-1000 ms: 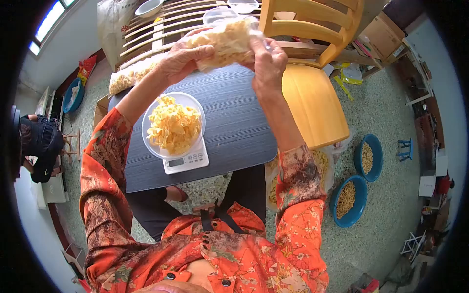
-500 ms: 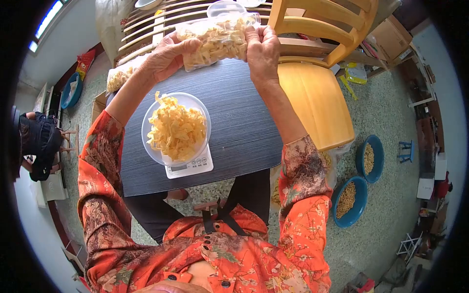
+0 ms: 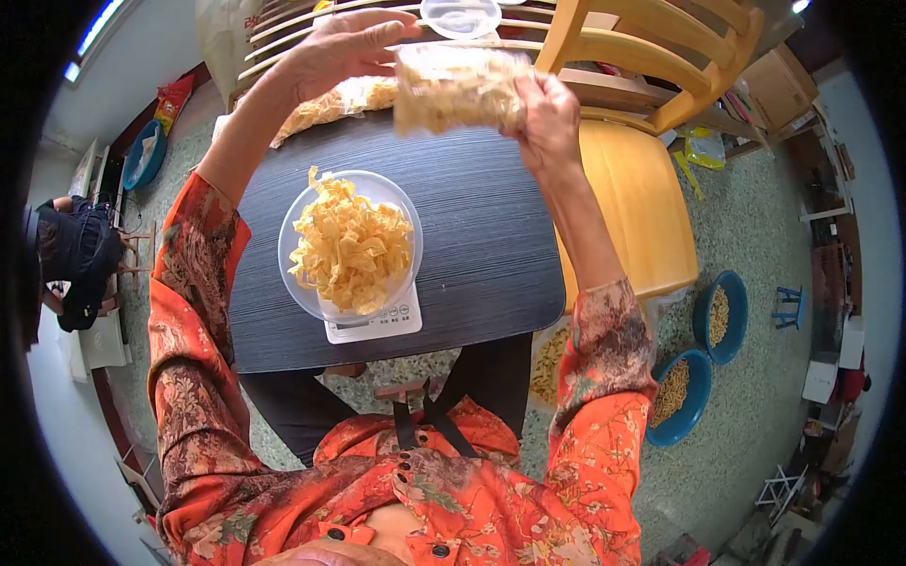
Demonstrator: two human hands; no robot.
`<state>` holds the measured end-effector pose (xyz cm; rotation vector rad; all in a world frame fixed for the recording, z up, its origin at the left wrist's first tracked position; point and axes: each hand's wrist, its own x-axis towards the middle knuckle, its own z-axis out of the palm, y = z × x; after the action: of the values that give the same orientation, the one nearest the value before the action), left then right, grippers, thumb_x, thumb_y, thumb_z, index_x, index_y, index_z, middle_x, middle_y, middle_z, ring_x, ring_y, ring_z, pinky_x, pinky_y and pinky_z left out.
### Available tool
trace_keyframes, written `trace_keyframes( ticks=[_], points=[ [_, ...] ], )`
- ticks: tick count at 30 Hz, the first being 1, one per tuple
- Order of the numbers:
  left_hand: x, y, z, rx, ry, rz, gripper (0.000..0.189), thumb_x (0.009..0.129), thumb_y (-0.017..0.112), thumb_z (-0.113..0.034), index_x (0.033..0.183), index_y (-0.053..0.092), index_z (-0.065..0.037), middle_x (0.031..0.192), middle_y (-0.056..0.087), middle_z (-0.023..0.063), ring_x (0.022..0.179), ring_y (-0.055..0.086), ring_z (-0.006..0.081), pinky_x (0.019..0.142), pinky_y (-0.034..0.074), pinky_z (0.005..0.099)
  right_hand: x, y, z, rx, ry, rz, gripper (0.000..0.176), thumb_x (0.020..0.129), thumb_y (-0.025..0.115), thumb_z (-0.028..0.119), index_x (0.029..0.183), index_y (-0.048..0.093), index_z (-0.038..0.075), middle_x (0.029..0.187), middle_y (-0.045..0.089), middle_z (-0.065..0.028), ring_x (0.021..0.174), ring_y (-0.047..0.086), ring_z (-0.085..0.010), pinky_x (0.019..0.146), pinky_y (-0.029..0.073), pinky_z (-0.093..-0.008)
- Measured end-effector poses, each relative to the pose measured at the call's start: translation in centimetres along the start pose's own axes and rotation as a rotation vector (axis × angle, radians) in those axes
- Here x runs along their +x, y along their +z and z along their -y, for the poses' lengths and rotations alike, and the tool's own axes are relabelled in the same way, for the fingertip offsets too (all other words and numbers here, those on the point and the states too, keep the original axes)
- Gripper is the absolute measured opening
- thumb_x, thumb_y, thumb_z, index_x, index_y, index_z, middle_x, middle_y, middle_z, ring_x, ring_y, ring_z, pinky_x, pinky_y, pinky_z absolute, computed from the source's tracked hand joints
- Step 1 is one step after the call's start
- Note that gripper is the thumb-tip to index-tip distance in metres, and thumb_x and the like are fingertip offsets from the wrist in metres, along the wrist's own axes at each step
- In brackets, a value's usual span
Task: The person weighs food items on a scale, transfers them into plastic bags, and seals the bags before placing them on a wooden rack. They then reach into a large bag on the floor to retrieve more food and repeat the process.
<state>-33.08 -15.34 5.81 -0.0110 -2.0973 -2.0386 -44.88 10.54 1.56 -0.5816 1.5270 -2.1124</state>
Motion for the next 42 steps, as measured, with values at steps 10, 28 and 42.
trace_keyframes(
  ticks=[10, 28, 42],
  points=[
    [2.6, -8.7, 6.4, 1.06, -0.264, -0.297, 0.021, 0.086, 0.074, -0.024, 0.097, 0.078, -0.006, 0.078, 0.072, 0.0065, 0.067, 0.066, 0.0128, 0.063, 0.055, 0.0306, -3.9, -4.2, -9.2, 0.201, 0.256, -0.099, 0.02, 0.104, 0.058, 0.025, 0.103, 0.06, 0.006, 0.082, 0.067, -0.0035, 0.056, 0.057, -0.0082, 0.045, 0.044, -0.0218],
    [6.9, -11.9, 13.3, 0.976, -0.335, -0.097, 0.039, 0.093, 0.066, -0.028, 0.121, 0.066, -0.002, 0.112, 0.069, 0.0152, 0.103, 0.065, 0.0247, 0.087, 0.053, 0.0368, 7.0, -2.1, -6.4, -0.944, -0.047, 0.17, 0.043, 0.089, 0.073, 0.037, 0.11, 0.064, 0.0, 0.092, 0.071, -0.0107, 0.084, 0.067, -0.0187, 0.078, 0.053, -0.034],
    [6.9, -11.6, 13.3, 0.727, -0.181, -0.272, 0.023, 0.082, 0.074, 0.003, 0.104, 0.073, -0.003, 0.093, 0.072, 0.0071, 0.084, 0.068, 0.0142, 0.076, 0.056, 0.0281, 13.4, 3.6, -9.4, -0.866, 0.17, 0.423, 0.083, 0.071, 0.091, 0.04, 0.131, 0.053, -0.003, 0.108, 0.067, -0.0115, 0.102, 0.062, -0.0184, 0.094, 0.047, -0.031]
  ],
)
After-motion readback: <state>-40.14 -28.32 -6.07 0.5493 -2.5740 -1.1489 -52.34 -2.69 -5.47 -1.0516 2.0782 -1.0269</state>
